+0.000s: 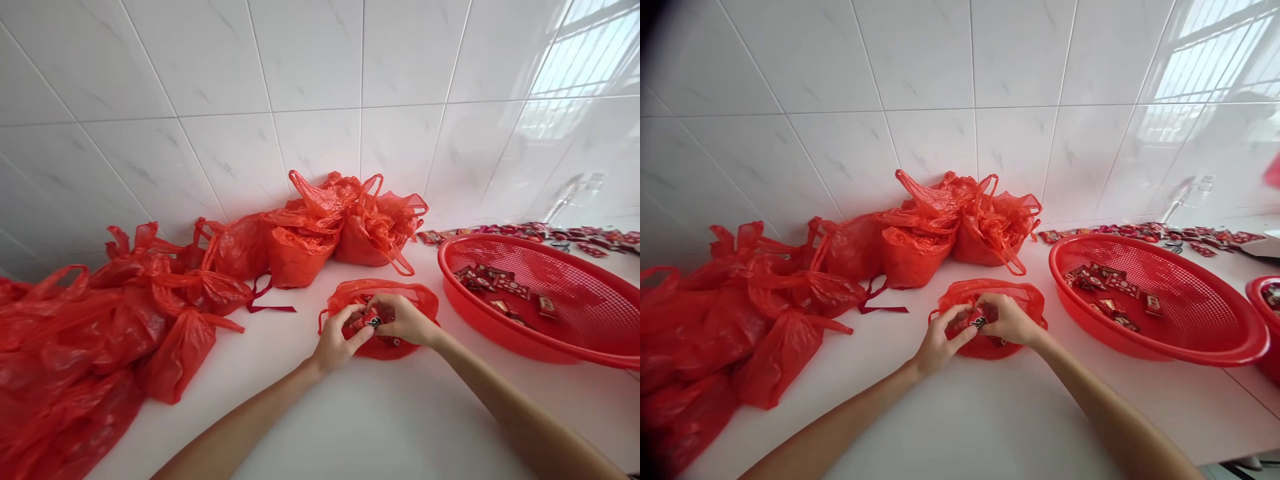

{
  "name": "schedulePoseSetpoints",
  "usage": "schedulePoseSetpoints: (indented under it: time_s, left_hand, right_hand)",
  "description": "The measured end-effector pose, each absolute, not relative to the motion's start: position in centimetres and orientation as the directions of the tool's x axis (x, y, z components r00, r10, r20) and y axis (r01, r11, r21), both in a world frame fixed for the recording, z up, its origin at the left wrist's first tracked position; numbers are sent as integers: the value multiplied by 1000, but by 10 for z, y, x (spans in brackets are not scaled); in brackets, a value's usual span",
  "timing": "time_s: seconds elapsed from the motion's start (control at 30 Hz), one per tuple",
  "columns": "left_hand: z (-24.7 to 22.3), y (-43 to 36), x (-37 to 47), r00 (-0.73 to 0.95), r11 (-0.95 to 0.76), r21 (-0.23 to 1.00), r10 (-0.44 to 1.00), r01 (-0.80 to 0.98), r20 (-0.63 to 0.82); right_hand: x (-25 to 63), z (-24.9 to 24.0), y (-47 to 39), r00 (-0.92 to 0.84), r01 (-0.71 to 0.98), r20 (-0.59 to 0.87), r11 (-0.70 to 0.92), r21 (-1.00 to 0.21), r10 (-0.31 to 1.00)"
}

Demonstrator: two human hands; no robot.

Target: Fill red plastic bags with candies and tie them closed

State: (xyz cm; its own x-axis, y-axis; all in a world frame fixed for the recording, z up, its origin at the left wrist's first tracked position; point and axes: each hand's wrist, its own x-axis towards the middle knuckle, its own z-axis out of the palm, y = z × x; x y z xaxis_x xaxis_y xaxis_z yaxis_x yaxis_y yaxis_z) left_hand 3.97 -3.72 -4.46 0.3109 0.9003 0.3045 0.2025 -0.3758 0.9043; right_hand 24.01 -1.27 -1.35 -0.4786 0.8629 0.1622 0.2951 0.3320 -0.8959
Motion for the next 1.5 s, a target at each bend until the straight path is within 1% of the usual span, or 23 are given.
schedulePoseSetpoints:
  time_s: [0.07, 0.17, 0.23, 0.3, 0.43, 0.5, 0.53, 0.6, 0.63, 0.67, 0.73, 0.8, 0.87, 0.9, 0.97, 1.07, 1.17, 1.33, 1.43, 1.5]
  left_hand:
    - [-45, -35, 40, 291, -288, 948, 926, 133, 240]
    - [-48, -31, 40, 261, -212, 973, 948, 93, 182]
    - [-48, -30, 40, 264, -200, 976, 949, 80, 173]
    - [-47, -28, 41, 272, -201, 977, 946, 67, 176]
    - [-45, -28, 40, 291, -223, 971, 937, 82, 191]
    - [-45, -28, 37, 309, -265, 950, 929, 164, 205]
    - [-46, -28, 35, 312, -299, 925, 925, 235, 219]
    - [-50, -28, 32, 305, -373, 834, 916, 407, 261]
    - [-52, -28, 31, 303, -403, 779, 910, 481, 284]
    - [-55, -28, 30, 304, -428, 728, 902, 536, 307]
    - [-58, -28, 31, 321, -468, 657, 883, 591, 342]
    - [-60, -29, 32, 334, -497, 625, 868, 603, 367]
    - [-60, -31, 33, 341, -507, 611, 862, 608, 375]
    - [-59, -32, 33, 344, -505, 610, 863, 611, 371]
    - [-56, -34, 33, 353, -499, 611, 867, 615, 352]
    - [-52, -37, 35, 372, -508, 619, 861, 599, 346]
    - [-53, -35, 40, 381, -539, 615, 842, 576, 381]
    - [-60, -28, 41, 349, -533, 614, 846, 581, 404]
    - [-61, -26, 37, 320, -497, 631, 868, 596, 380]
    - [-60, -26, 36, 319, -461, 629, 887, 625, 334]
  right_hand:
    - [239, -22, -13, -504, 113, 142, 227, -967, 852]
    - [240, -29, -14, -467, -82, 86, 54, -995, 880]
    - [239, -33, -15, -416, -146, 36, -28, -989, 909]
    - [238, -34, -16, -385, -190, 3, -76, -979, 923]
    - [239, -33, -17, -339, -218, -15, -94, -971, 941]
    - [245, -30, -15, -247, -195, -16, -66, -979, 969]
    - [250, -29, -14, -181, -173, -13, -45, -984, 983]
    - [259, -26, -12, -60, -106, -4, -10, -994, 998]
    - [262, -25, -12, -29, -61, 0, -2, -998, 1000]
    - [264, -24, -11, -26, -11, 8, 7, -1000, 1000]
    - [263, -25, -12, -93, 97, 50, 59, -994, 994]
    - [257, -27, -14, -177, 211, 160, 196, -958, 971]
    - [250, -31, -16, -233, 331, 292, 358, -873, 928]
    - [248, -32, -17, -248, 385, 341, 416, -824, 907]
    - [247, -35, -17, -269, 463, 386, 470, -752, 882]
    - [251, -36, -16, -304, 484, 373, 480, -732, 876]
    - [255, -36, -15, -339, 479, 347, 478, -737, 875]
    - [258, -38, -12, -339, 535, 296, 442, -720, 893]
    - [259, -36, -12, -331, 575, 261, 413, -706, 907]
    - [260, -35, -13, -330, 579, 265, 416, -701, 906]
